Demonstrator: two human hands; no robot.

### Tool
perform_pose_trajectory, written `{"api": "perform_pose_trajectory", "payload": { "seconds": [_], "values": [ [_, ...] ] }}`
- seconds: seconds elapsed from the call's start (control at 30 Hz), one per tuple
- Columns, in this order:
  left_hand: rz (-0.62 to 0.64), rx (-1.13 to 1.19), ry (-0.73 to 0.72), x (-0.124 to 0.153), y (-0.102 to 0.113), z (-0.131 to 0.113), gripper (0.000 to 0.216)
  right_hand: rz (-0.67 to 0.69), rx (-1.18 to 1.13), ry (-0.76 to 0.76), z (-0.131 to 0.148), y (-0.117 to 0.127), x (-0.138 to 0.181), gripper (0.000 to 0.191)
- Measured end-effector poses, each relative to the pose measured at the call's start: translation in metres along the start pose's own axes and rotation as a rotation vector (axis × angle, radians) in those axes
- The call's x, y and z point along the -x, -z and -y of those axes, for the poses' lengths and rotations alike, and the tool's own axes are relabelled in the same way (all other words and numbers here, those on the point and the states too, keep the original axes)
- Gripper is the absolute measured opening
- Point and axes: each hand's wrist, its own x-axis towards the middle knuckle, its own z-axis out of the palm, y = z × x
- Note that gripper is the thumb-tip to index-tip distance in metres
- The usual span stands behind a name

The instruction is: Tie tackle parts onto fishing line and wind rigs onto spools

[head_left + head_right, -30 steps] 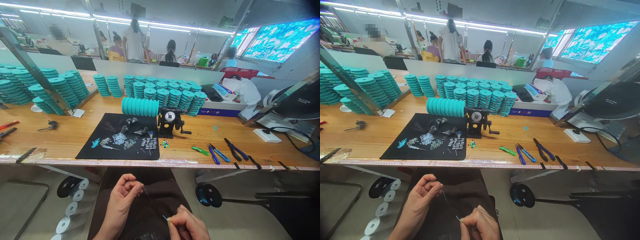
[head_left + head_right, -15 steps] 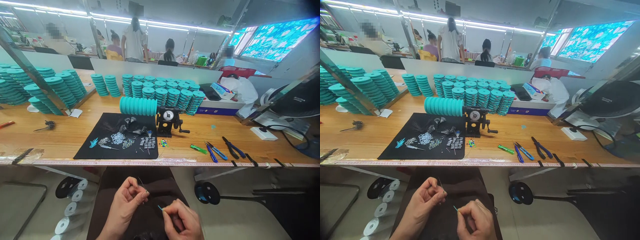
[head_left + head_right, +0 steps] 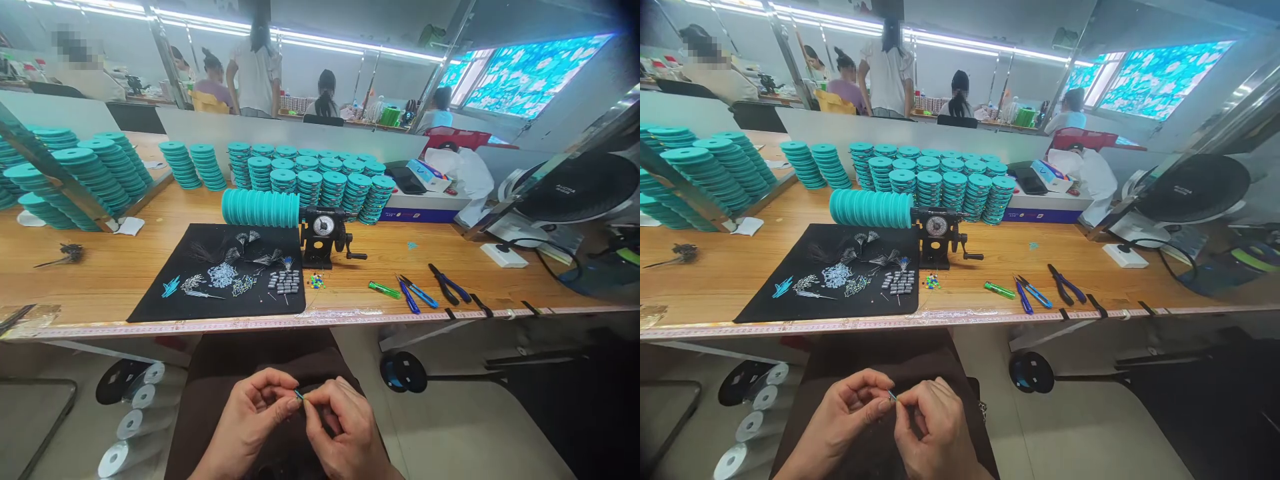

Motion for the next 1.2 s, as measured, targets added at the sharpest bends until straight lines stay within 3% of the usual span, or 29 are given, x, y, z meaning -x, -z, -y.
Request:
{"api": "perform_pose_trajectory", "payload": {
  "seconds": [0.3, 0.47, 0.57, 0.73, 0.97, 1.2],
  "values": [
    [0.043, -0.23, -0.098, 0.0, 0.0, -0.001, 0.02, 0.068, -0.055, -0.131, -0.004, -0.004, 0.003, 0.016],
    [0.044, -0.507, -0.287, 0.003, 0.0, 0.001, 0.021, 0.177, -0.136, -0.33, -0.003, -0.008, 0.004, 0.015],
    [0.023, -0.655, -0.351, 0.004, 0.002, 0.003, 0.018, 0.197, -0.253, -0.372, 0.0, -0.006, -0.003, 0.01],
    [0.101, -0.615, -0.215, 0.002, 0.002, 0.001, 0.022, 0.228, -0.484, -0.439, -0.003, -0.003, -0.019, 0.011],
    [0.143, -0.402, -0.014, -0.003, 0.003, -0.004, 0.037, 0.066, -0.801, -0.682, -0.015, -0.019, -0.017, 0.024],
    [0.222, -0.301, 0.047, -0.006, 0.001, 0.0, 0.039, 0.018, -0.79, -0.663, -0.009, -0.02, -0.01, 0.027]
  ]
}}
